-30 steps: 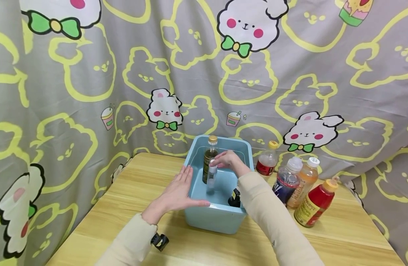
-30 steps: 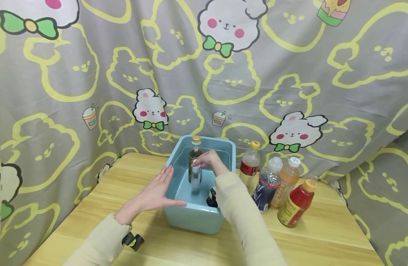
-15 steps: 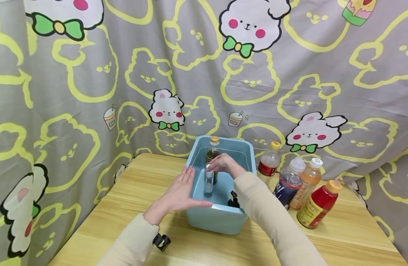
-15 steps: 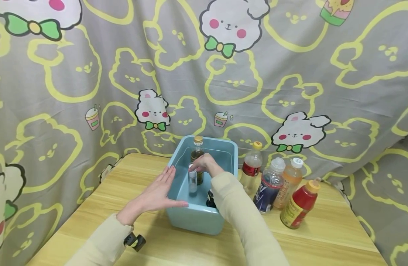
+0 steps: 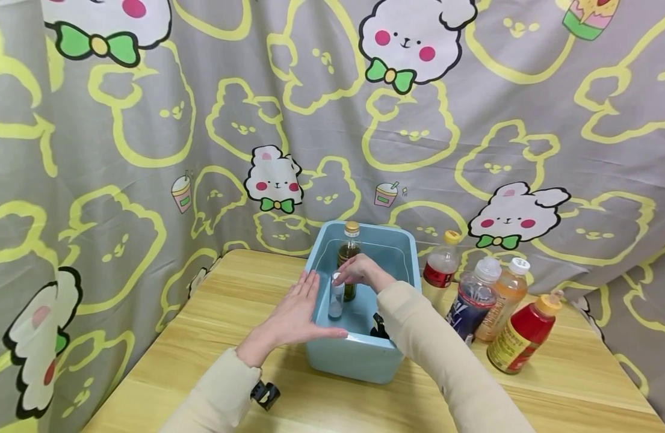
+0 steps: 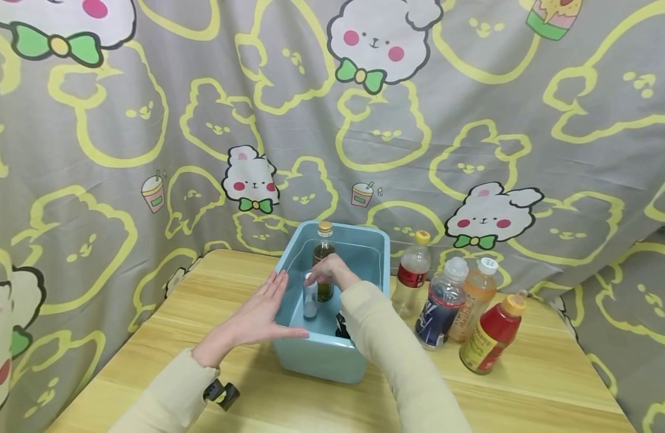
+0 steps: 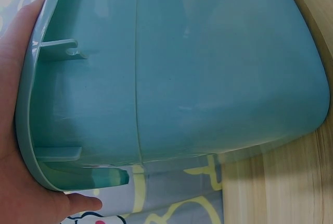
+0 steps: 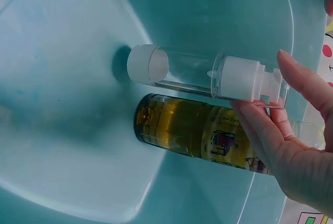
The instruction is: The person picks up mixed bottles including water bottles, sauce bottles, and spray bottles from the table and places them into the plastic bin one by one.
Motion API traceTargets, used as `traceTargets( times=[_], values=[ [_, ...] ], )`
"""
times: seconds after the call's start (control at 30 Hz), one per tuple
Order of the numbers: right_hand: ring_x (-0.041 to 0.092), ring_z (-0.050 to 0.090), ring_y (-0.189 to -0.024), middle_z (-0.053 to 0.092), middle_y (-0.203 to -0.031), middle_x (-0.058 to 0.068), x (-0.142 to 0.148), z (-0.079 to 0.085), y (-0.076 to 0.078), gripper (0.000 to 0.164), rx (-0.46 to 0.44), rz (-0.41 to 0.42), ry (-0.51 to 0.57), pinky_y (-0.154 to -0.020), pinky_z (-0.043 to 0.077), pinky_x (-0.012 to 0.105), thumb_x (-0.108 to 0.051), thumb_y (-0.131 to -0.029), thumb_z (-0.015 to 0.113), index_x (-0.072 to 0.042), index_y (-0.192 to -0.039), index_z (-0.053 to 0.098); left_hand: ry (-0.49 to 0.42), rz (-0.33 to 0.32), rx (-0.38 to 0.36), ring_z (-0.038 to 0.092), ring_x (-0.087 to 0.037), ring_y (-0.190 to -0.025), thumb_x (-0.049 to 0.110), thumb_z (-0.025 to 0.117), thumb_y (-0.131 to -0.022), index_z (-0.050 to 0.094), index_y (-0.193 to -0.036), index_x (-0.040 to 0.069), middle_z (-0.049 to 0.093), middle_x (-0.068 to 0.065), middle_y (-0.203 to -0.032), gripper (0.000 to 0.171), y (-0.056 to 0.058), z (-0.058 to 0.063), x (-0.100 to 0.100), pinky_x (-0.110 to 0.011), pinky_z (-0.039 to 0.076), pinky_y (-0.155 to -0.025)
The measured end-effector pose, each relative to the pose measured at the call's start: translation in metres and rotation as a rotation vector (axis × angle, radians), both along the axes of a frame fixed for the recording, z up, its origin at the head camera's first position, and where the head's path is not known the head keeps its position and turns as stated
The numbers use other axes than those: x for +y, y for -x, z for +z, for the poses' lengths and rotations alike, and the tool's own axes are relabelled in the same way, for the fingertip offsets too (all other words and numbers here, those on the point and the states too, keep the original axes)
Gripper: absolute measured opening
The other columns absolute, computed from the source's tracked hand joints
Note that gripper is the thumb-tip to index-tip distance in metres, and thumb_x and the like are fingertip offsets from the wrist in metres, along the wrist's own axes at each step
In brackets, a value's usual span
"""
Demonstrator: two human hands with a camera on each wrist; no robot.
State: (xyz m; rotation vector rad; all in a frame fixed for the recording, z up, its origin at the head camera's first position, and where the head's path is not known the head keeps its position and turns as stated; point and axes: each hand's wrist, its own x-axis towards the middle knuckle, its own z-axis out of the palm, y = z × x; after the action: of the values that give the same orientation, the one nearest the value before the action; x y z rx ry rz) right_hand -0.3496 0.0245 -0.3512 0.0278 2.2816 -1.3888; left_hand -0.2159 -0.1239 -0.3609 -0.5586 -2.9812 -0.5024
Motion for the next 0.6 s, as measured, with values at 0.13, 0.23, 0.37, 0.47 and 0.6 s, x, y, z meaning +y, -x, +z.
traceTargets(
  times=[0.13,0.23,0.37,0.47,0.6],
  values=[
    [0.018,0.059,-0.075,0.063,-0.085,0.009,-0.0001,-0.0011,0.0007,0.030,0.007,0.007,-0.008,-0.074,0.049,0.029,0.003,-0.064,0.076,0.001,-0.091,0.063,-0.001,0.003,-0.008,-0.001,-0.029,-0.133,0.083,0.041,-0.061,0.009,-0.140,-0.004,0.006,-0.020,-0.145,0.122,0.0000,0.0000,-0.0002,-0.044,0.012,-0.105],
    [0.019,0.059,-0.078,0.063,-0.086,0.009,0.0002,-0.0015,0.0005,0.030,0.015,0.010,-0.019,-0.076,0.048,0.030,0.002,-0.064,0.076,0.000,-0.091,0.064,0.001,0.004,-0.010,-0.001,-0.029,-0.133,0.083,0.041,-0.061,0.009,-0.140,-0.004,0.006,-0.019,-0.145,0.122,-0.0002,-0.0002,-0.0003,-0.044,0.012,-0.105],
    [0.019,0.059,-0.077,0.063,-0.085,0.009,0.0005,-0.0022,0.0004,0.028,0.029,0.018,-0.031,-0.073,0.049,0.029,0.002,-0.063,0.077,0.000,-0.088,0.064,0.002,0.006,-0.006,-0.001,-0.029,-0.133,0.083,0.041,-0.061,0.009,-0.140,-0.004,0.006,-0.020,-0.145,0.122,-0.0002,-0.0003,-0.0002,-0.044,0.012,-0.105],
    [0.018,0.058,-0.075,0.063,-0.085,0.009,0.0006,-0.0035,0.0009,0.027,0.034,0.022,-0.036,-0.071,0.049,0.028,0.002,-0.062,0.077,0.000,-0.086,0.064,-0.002,0.006,-0.002,-0.001,-0.029,-0.133,0.083,0.041,-0.061,0.010,-0.139,-0.004,0.007,-0.020,-0.145,0.122,-0.0002,0.0001,0.0001,-0.044,0.013,-0.105],
    [0.018,0.058,-0.075,0.062,-0.084,0.009,0.0008,-0.0048,0.0012,0.027,0.035,0.030,-0.054,-0.071,0.049,0.028,0.003,-0.062,0.077,0.001,-0.086,0.064,-0.012,0.005,-0.003,-0.001,-0.029,-0.133,0.083,0.042,-0.061,0.010,-0.140,-0.004,0.007,-0.020,-0.145,0.122,-0.0006,0.0002,0.0002,-0.045,0.013,-0.105]
  ],
)
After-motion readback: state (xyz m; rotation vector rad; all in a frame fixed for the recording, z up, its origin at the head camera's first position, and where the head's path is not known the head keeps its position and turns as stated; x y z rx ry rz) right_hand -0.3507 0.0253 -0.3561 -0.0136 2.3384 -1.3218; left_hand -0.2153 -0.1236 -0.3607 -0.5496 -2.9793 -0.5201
